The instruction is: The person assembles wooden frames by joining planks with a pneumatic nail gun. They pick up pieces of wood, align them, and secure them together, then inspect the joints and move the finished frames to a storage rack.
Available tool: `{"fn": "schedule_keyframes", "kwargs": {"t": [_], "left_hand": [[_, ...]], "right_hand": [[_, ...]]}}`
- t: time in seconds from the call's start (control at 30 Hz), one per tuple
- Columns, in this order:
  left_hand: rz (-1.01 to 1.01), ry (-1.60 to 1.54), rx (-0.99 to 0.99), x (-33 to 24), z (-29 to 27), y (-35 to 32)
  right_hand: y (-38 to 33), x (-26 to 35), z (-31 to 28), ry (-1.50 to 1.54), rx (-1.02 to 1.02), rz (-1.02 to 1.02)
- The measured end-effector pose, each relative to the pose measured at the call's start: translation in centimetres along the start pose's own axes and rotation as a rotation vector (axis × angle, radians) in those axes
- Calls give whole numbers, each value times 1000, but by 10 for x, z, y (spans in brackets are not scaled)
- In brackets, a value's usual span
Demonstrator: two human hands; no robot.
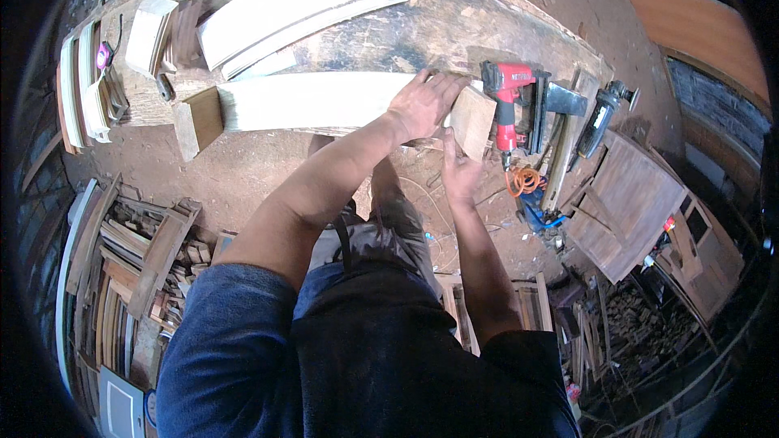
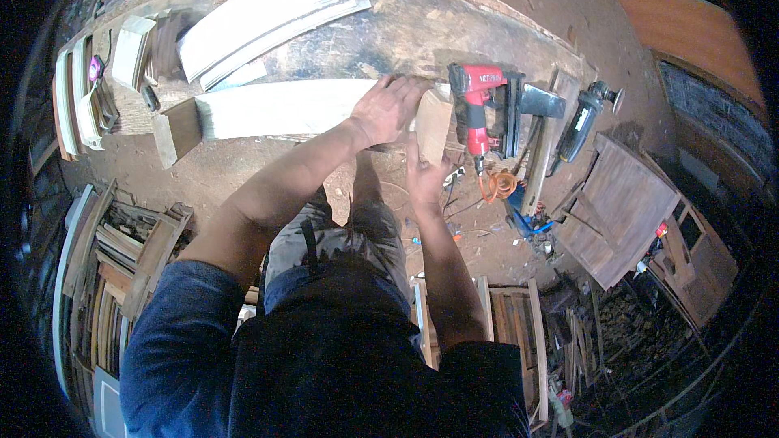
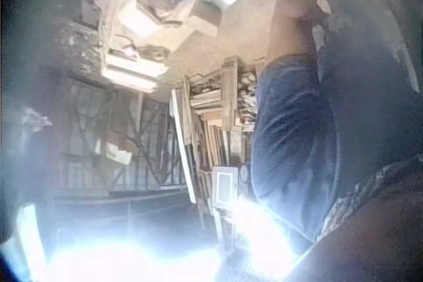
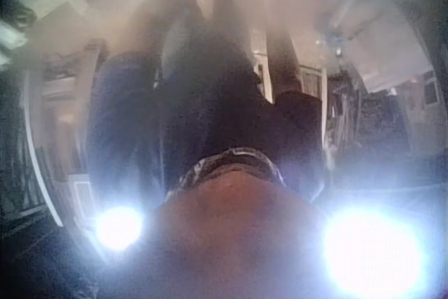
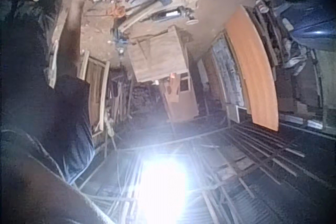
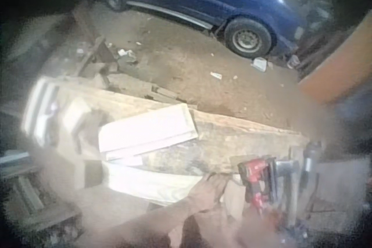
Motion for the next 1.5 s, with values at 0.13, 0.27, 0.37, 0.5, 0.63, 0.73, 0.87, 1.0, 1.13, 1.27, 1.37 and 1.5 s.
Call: {"fn": "schedule_keyframes", "kwargs": {"t": [0.13, 0.27, 0.37, 0.5, 0.63, 0.73, 0.87, 1.0, 1.13, 1.27, 1.37, 1.5], "left_hand": [[-36, 70, 32, -1, 2, 2], [-15, 110, 23, 1, 6, 2], [-6, 77, 31, -4, 2, 2], [-11, 1, 24, -5, -7, 2], [39, -187, -116, -8, -8, 3], [10, -236, -88, -8, -4, 7], [5, -220, -57, -10, 3, 8], [27, -142, -30, -12, 6, 10], [84, -78, -92, -8, 14, 10], [149, -35, -171, -14, 12, 11], [118, 24, -119, -9, 20, 10], [138, 180, -50, -8, 30, 13]], "right_hand": [[6, 7, -1, -100, 26, -128], [6, 14, -6, -42, 53, -29], [4, 33, -15, -135, -8, -118], [0, 27, -12, -185, -50, -195], [2, 26, -12, -305, -50, -224], [4, 38, -13, -326, -52, -288], [7, 31, -12, -277, -48, -259], [8, 29, -13, -240, -63, -277], [5, 21, -13, -273, -74, -275], [6, 20, -14, -282, -113, -342], [9, 23, -16, -252, -124, -355], [10, 25, -22, -230, -99, -341]]}}
Point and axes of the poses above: each hand's wrist, its own y-axis towards the middle knuckle, its own z-axis out of the palm, x = y × z, the point moved 7 cm from there along y, towards the middle knuckle, and after that the axes turned 11 degrees about -x, right-handed, at the moved point
